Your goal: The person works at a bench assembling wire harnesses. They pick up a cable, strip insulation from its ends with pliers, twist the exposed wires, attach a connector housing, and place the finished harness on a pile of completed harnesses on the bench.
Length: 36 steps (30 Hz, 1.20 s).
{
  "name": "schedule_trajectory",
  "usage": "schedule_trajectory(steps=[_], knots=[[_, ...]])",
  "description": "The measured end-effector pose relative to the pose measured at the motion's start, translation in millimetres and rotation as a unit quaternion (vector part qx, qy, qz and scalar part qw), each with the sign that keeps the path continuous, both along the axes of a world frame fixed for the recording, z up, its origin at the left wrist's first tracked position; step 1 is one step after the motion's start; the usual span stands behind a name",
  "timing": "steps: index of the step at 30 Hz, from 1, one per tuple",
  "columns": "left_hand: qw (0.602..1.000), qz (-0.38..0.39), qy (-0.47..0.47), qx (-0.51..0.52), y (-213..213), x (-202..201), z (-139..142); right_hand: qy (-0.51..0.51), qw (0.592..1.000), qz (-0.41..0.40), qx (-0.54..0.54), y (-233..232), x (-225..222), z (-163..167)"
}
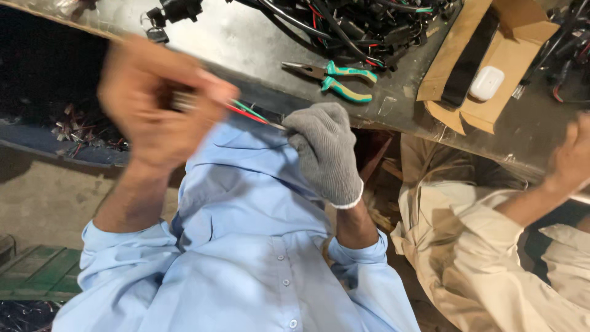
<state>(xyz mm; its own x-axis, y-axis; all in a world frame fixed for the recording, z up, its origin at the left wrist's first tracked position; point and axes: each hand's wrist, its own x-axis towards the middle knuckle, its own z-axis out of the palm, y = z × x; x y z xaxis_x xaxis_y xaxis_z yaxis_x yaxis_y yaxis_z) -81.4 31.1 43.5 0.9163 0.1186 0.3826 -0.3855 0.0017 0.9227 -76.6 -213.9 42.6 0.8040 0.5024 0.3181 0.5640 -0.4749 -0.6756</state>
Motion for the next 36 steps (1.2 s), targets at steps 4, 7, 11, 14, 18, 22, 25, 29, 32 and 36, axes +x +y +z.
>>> schedule_trajectory(steps=[4, 7, 11, 14, 18, 22, 25, 29, 32, 36], knots=[[0.988, -0.025, 0.098, -0.114, 6.2, 2.0, 5.4, 0.255, 0.953, -0.045, 0.157, -9.3, -2.3, -22.1], [0.973, -0.192, 0.109, -0.072, -19.2, -5.3, -16.1, 0.397, 0.869, -0.081, 0.283, -17.3, -2.3, -36.3], [0.923, -0.19, 0.112, 0.316, -42.5, -24.7, -62.5, 0.418, 0.846, -0.113, 0.31, -17.3, -5.7, -45.1], [0.923, -0.231, 0.273, 0.138, -41.9, -34.2, -87.1, 0.359, 0.889, -0.113, 0.26, -13.5, -10.8, -45.7], [0.928, -0.245, 0.279, 0.017, -41.1, -36.3, -99.5, 0.313, 0.921, -0.082, 0.219, -8.5, -14.6, -47.3], [0.939, -0.255, 0.229, -0.003, -41.3, -37.8, -103.6, 0.177, 0.967, -0.034, 0.182, -7.9, -13.9, -49.9], [0.939, -0.273, 0.21, -0.004, -41.3, -40.6, -108.4, 0.2, 0.955, -0.096, 0.197, -8.4, -15.4, -49.9], [0.916, -0.303, 0.254, -0.07, -46.4, -41.4, -115.7, 0.158, 0.981, -0.055, 0.099, -12.7, -16.9, -47.3], [0.897, -0.327, 0.248, -0.165, -51.2, -38.4, -116.7, 0.139, 0.985, -0.027, 0.099, -15.6, -18.4, -47.8], [0.897, -0.332, 0.255, -0.144, -52.7, -36.5, -111.5, 0.162, 0.973, -0.088, 0.141, -11.2, -26.5, -56.2]])
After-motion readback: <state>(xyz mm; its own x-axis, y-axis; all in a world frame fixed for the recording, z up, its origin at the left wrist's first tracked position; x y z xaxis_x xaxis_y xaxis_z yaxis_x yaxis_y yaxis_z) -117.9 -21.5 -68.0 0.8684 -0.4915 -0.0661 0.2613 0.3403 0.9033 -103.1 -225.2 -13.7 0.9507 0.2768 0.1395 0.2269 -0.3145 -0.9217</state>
